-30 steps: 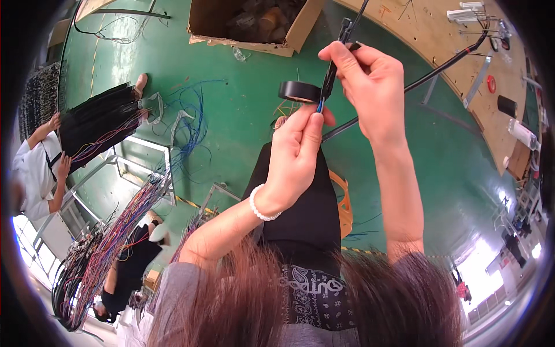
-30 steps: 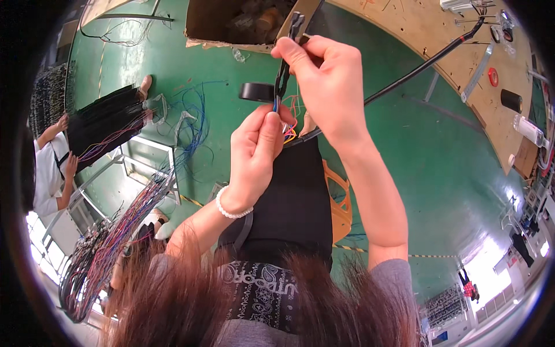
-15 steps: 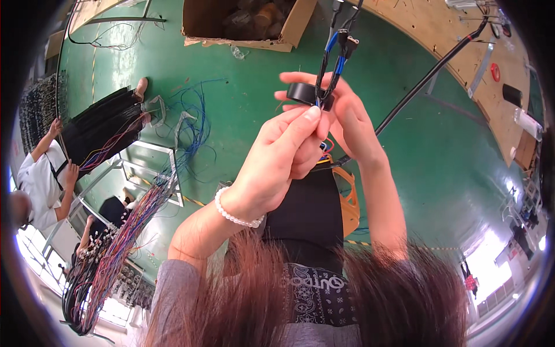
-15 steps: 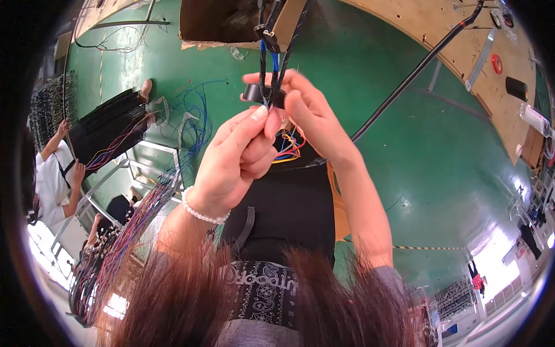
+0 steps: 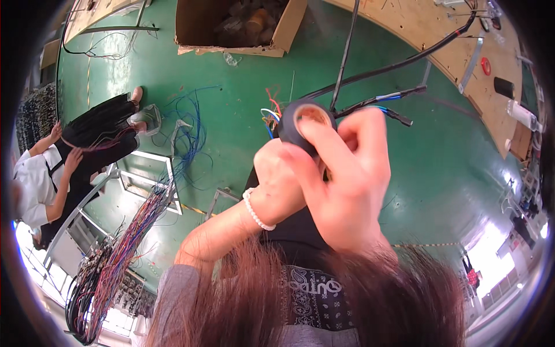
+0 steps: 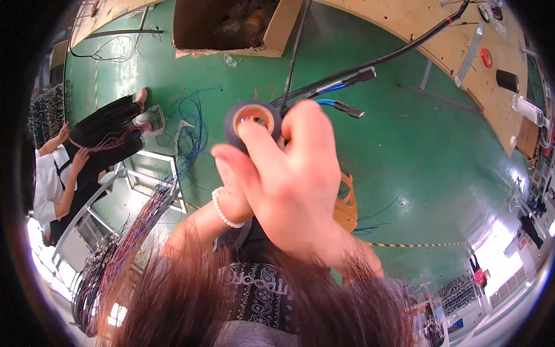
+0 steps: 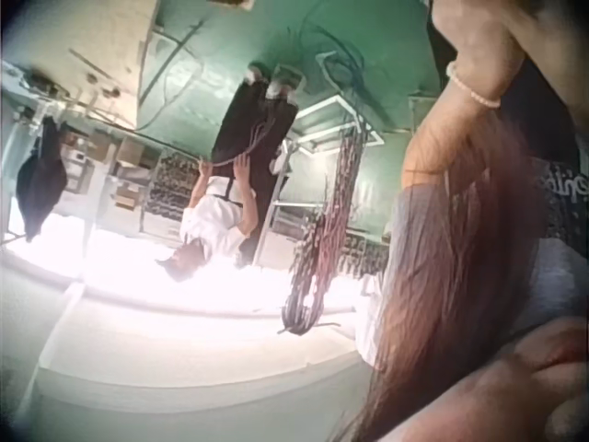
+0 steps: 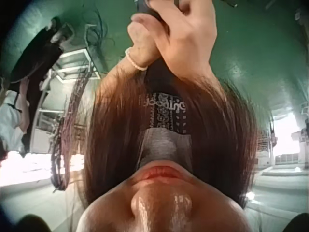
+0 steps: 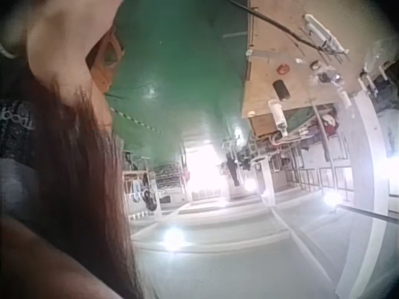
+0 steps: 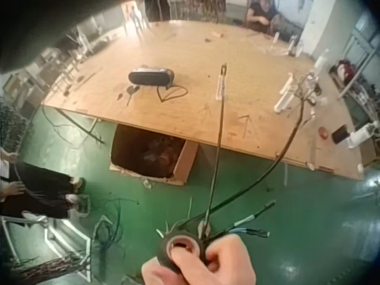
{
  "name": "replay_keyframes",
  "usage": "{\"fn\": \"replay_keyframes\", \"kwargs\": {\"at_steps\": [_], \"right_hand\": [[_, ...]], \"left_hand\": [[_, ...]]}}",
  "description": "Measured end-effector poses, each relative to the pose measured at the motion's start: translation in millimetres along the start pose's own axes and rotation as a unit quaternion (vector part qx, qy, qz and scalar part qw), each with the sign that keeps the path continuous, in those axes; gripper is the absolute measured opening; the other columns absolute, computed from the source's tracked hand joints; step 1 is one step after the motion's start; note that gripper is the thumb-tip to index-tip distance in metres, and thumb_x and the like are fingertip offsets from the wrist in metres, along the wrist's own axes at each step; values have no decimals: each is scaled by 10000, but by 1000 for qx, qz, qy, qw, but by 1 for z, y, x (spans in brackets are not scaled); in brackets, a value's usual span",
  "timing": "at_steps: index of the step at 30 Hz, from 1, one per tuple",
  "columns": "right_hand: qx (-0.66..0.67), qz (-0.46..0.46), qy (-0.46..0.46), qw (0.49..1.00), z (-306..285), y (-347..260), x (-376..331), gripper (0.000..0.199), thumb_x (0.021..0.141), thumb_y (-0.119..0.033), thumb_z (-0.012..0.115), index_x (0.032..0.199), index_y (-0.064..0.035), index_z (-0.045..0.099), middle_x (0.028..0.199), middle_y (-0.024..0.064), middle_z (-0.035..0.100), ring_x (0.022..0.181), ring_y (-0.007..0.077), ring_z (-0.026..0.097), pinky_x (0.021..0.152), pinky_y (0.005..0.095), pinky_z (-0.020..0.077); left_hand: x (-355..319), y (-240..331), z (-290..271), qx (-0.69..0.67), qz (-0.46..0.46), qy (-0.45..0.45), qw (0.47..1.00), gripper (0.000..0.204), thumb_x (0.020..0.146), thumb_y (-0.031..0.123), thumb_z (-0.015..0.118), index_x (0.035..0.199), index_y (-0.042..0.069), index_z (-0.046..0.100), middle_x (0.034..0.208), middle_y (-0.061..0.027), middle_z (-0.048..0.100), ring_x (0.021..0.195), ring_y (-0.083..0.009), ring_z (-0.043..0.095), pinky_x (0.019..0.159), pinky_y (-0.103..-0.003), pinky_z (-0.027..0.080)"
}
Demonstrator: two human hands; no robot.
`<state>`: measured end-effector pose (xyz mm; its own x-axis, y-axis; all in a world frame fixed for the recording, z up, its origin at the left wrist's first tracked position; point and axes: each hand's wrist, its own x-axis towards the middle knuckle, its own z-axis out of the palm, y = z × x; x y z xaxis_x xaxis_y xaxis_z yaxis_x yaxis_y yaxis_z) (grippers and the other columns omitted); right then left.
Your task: Wrapping bundles of electrical wires with tape to form harnesses and hanging them on a rack.
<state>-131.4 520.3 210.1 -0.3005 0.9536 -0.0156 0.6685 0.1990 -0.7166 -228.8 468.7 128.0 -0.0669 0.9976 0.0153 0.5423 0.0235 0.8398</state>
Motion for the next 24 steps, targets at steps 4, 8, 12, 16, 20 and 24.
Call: {"fn": "replay_keyframes", "kwargs": {"at_steps": [4,8,12,16,20,24], "right_hand": [[31,-87,29,995,15,14,18,296,783,-192,750,1010,-37,641,884,75,540,722,202,516,650,295,457],[335,64,104,934,19,47,-14,227,974,-173,513,1090,22,531,1169,168,591,995,226,606,841,352,505],[644,124,-79,751,49,93,24,342,976,-306,538,1092,15,523,1310,210,523,1114,280,583,901,397,499],[587,22,-290,756,54,128,55,423,921,-410,610,991,3,548,1347,229,492,1169,286,556,961,434,459],[532,101,-118,832,37,117,7,218,875,-202,683,861,-14,574,1278,160,541,1158,218,513,979,348,402],[317,98,-29,943,3,66,-30,290,797,-240,767,873,-11,605,1113,145,547,976,235,549,861,331,444]], "left_hand": [[10,6,-1,-72,-77,8,994,89,772,156,680,824,99,636,630,-71,584,560,-247,620,481,-349,459],[24,15,-15,-123,-155,9,980,212,946,153,560,762,50,590,553,-68,477,464,-143,459,439,-298,352],[34,17,-31,-315,-283,-93,901,277,983,187,527,771,17,582,551,-43,422,494,-59,367,449,-268,305],[39,16,-33,-338,-302,-119,883,277,979,178,528,763,11,578,547,-43,411,501,-55,358,454,-261,300],[34,14,-25,-93,-133,-59,985,177,944,154,580,814,36,593,540,-56,443,458,-133,447,447,-304,346],[23,10,-19,118,34,-27,992,167,831,112,663,968,42,598,661,-77,572,558,-228,579,479,-342,424]]}}
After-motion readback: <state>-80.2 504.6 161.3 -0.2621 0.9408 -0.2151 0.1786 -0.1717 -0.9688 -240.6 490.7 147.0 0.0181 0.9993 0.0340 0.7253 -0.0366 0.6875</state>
